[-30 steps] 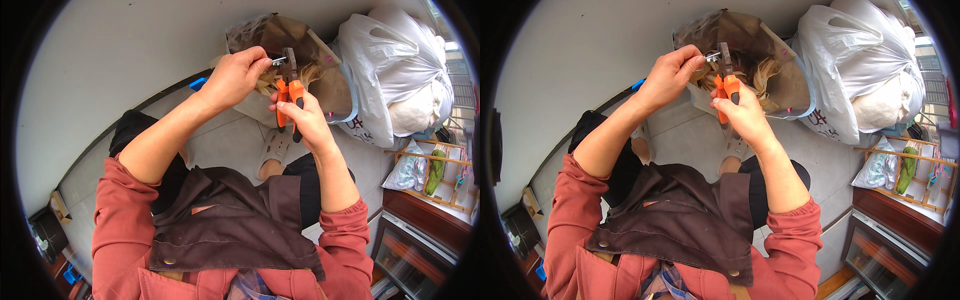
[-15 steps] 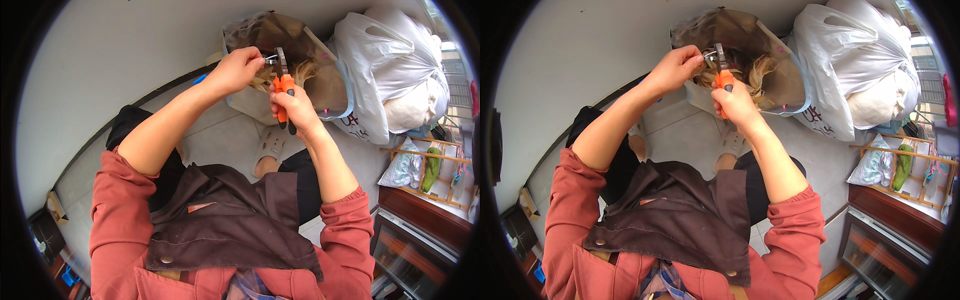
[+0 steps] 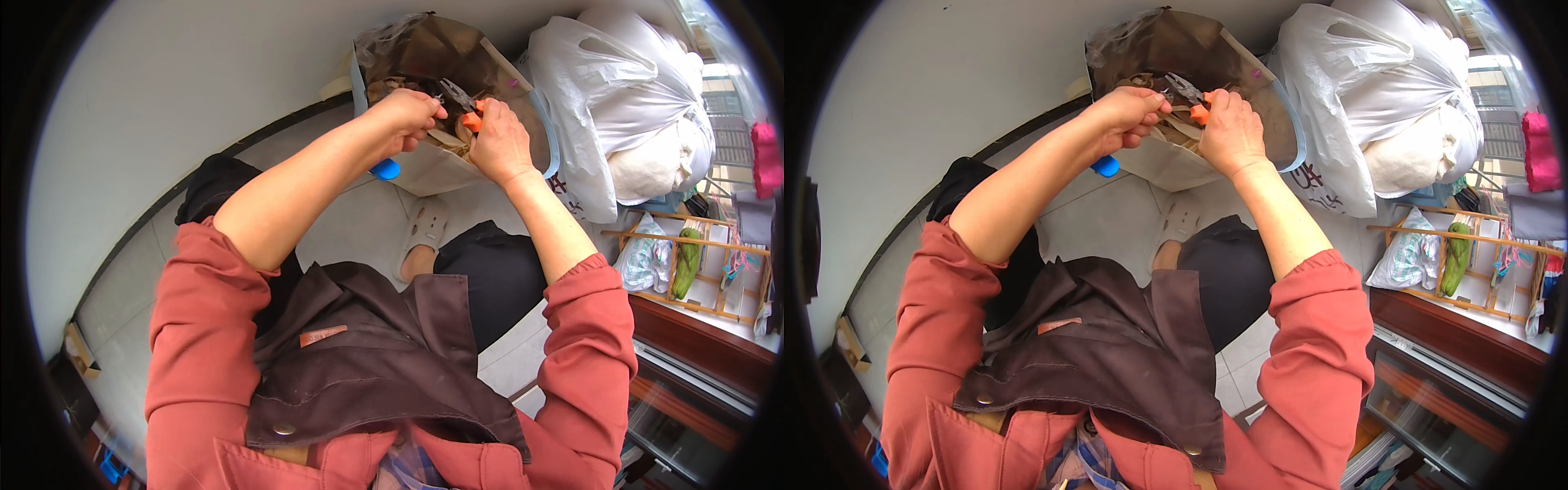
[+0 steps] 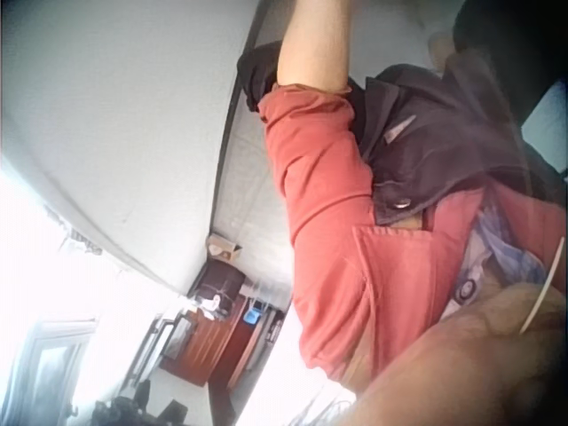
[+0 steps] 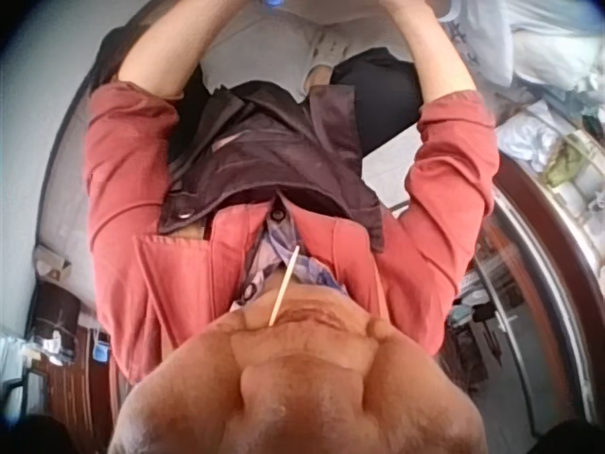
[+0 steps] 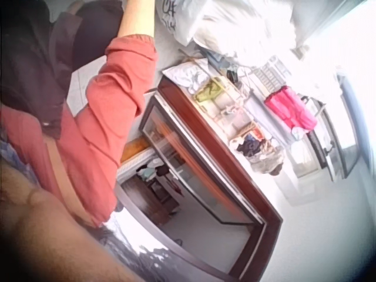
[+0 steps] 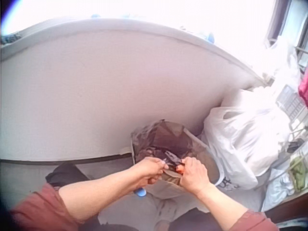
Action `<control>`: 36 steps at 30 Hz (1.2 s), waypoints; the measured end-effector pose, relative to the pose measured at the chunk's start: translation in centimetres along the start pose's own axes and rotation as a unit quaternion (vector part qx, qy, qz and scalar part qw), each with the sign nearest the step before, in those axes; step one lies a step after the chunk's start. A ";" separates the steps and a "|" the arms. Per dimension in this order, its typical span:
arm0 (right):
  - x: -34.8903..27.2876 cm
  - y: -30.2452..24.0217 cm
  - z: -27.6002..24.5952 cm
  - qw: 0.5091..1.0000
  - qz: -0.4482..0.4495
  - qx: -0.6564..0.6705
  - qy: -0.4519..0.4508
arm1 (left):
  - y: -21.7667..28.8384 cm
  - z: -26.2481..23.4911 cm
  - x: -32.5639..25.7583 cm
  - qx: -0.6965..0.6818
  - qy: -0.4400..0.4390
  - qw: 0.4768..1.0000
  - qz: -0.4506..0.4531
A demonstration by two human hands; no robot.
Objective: The person assembles wire hangers with blue plastic clips using pliers. They bend and secure wire segments, attach clips, and place finished hangers on a nearby windowsill.
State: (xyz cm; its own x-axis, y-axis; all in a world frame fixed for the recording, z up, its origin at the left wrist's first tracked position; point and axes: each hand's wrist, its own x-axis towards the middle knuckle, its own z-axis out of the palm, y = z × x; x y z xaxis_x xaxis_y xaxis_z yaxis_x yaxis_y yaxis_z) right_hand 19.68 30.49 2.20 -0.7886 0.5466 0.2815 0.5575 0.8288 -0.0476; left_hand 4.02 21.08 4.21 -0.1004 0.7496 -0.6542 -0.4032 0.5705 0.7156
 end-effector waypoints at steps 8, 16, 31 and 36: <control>1.6 -2.6 -2.5 0.928 0.222 0.272 -0.121 | 0.8 0.5 0.2 -0.003 -0.001 0.988 0.156; 1.2 -2.3 -6.0 0.361 0.212 0.901 -0.111 | 1.0 -1.3 -0.4 0.049 -0.062 0.968 0.238; 2.5 -1.4 -2.1 0.710 0.201 0.674 -0.023 | 2.3 -1.1 -0.4 -0.092 -0.202 0.975 0.012; 3.5 -3.0 -1.8 0.671 0.289 0.682 0.024 | 2.2 -0.4 0.2 -0.073 -0.152 0.986 0.012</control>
State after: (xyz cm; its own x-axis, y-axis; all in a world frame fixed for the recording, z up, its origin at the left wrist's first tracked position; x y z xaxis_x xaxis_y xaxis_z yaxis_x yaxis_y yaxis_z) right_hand 15.71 29.68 5.02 -0.5152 0.8465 -0.1338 -0.0150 -0.1651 -0.9862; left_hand 2.78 22.35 5.50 0.1571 0.8415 -0.5169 -0.5327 0.5130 0.6731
